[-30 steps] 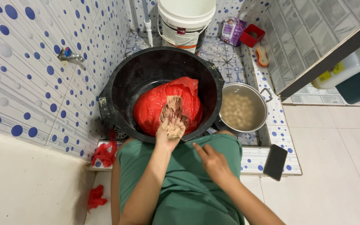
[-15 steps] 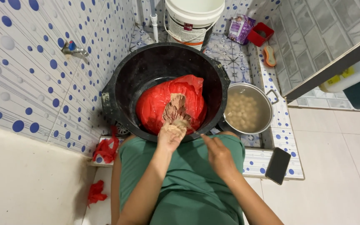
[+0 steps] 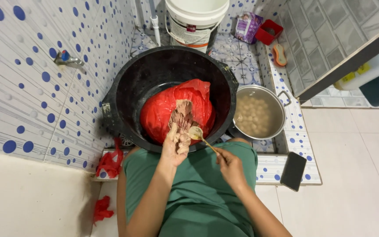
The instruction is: A person portions a meat or dough mixture from a red plastic bag into a pot of water using a spoon to form meatballs.
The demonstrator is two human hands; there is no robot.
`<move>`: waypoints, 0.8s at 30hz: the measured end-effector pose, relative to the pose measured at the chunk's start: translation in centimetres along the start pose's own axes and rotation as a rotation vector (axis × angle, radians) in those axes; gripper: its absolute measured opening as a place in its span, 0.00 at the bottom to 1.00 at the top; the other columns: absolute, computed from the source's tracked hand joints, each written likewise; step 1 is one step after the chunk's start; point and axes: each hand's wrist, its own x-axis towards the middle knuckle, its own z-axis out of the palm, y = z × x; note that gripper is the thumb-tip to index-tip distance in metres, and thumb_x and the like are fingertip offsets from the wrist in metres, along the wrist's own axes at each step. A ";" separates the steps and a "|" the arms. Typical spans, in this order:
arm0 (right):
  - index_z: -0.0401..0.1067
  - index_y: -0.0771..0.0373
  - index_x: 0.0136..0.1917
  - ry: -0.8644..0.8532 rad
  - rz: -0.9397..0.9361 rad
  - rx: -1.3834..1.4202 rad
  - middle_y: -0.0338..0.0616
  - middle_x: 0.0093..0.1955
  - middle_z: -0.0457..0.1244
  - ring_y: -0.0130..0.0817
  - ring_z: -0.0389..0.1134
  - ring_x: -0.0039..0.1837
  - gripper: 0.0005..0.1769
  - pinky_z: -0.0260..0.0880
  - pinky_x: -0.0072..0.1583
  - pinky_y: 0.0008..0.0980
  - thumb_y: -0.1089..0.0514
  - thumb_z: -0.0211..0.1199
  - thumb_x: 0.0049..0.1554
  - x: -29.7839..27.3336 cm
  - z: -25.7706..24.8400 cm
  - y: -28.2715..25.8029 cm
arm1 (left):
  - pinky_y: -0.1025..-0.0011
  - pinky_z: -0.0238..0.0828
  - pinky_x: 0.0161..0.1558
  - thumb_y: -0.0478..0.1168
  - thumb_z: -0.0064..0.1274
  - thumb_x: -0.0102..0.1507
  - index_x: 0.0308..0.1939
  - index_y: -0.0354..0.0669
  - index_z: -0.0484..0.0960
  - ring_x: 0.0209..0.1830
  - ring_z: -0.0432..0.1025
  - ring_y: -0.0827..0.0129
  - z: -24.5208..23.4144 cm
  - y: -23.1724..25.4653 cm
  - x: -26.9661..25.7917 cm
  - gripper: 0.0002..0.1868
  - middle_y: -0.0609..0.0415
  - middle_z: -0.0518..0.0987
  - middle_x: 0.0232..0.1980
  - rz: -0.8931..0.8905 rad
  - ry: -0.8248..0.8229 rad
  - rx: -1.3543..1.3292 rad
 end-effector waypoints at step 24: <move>0.76 0.60 0.66 -0.119 0.042 -0.012 0.37 0.35 0.64 0.28 0.64 0.37 0.19 0.66 0.43 0.31 0.60 0.54 0.64 -2.5 2.4 -0.5 | 0.70 0.46 0.12 0.62 0.39 0.70 0.12 0.42 0.61 0.07 0.53 0.69 3.9 -1.5 -2.3 0.37 0.53 0.58 0.09 0.372 0.448 0.999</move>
